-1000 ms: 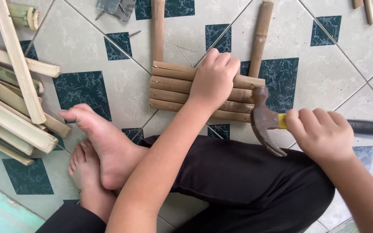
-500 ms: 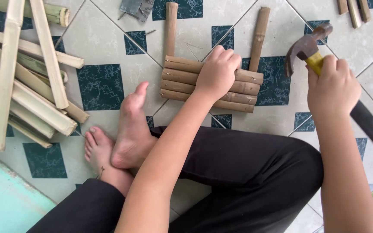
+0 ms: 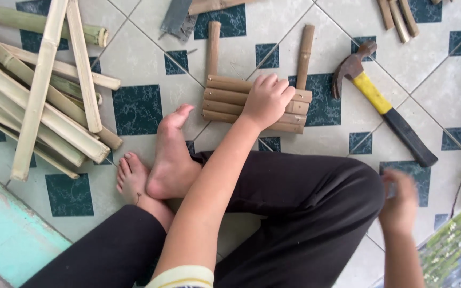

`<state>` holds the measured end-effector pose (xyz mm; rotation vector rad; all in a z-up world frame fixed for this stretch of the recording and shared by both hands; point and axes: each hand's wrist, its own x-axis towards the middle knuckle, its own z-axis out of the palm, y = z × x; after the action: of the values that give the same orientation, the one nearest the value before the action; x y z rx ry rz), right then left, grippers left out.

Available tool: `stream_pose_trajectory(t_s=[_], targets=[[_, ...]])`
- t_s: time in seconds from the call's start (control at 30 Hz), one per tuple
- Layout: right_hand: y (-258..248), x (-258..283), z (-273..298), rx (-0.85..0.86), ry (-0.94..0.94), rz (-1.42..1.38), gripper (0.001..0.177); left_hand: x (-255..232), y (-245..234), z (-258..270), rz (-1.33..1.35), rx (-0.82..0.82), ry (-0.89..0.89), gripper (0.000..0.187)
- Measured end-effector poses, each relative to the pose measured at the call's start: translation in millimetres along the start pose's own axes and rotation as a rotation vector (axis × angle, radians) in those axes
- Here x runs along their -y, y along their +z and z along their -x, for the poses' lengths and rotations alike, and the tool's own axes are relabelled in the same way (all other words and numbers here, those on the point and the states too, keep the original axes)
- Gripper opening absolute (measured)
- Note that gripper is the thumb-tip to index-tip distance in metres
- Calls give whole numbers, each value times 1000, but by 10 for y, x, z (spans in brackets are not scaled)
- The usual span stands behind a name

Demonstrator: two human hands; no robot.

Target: Hammering small nails into bamboo slats to assemble a miniature furniture structure on a tiled floor.

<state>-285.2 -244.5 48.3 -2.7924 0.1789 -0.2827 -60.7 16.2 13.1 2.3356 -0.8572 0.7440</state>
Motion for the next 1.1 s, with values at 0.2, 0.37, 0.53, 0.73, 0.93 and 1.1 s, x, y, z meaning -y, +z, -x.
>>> stream_pose_trajectory(t_s=[0.2, 0.37, 0.53, 0.73, 0.93, 1.1], targets=[[204, -63, 622, 166, -94, 180, 64, -476, -231, 328, 181, 275, 134, 7], [189, -145, 669, 148, -91, 236, 59, -686, -578, 337, 273, 865, -470, 21], [212, -303, 938, 134, -101, 225, 55, -889, -1000, -8, 155, 1476, -794, 69], [234, -592, 1425, 86, -115, 201, 53, -1420, -1255, -226, 72, 1448, -821, 62], [319, -985, 1905, 31, -141, 182, 50, -1660, -1475, -361, 9, 1348, -681, 64], [472, -1425, 2323, -10, -169, 169, 49, -1810, -1768, -463, -68, 1185, -626, 62]])
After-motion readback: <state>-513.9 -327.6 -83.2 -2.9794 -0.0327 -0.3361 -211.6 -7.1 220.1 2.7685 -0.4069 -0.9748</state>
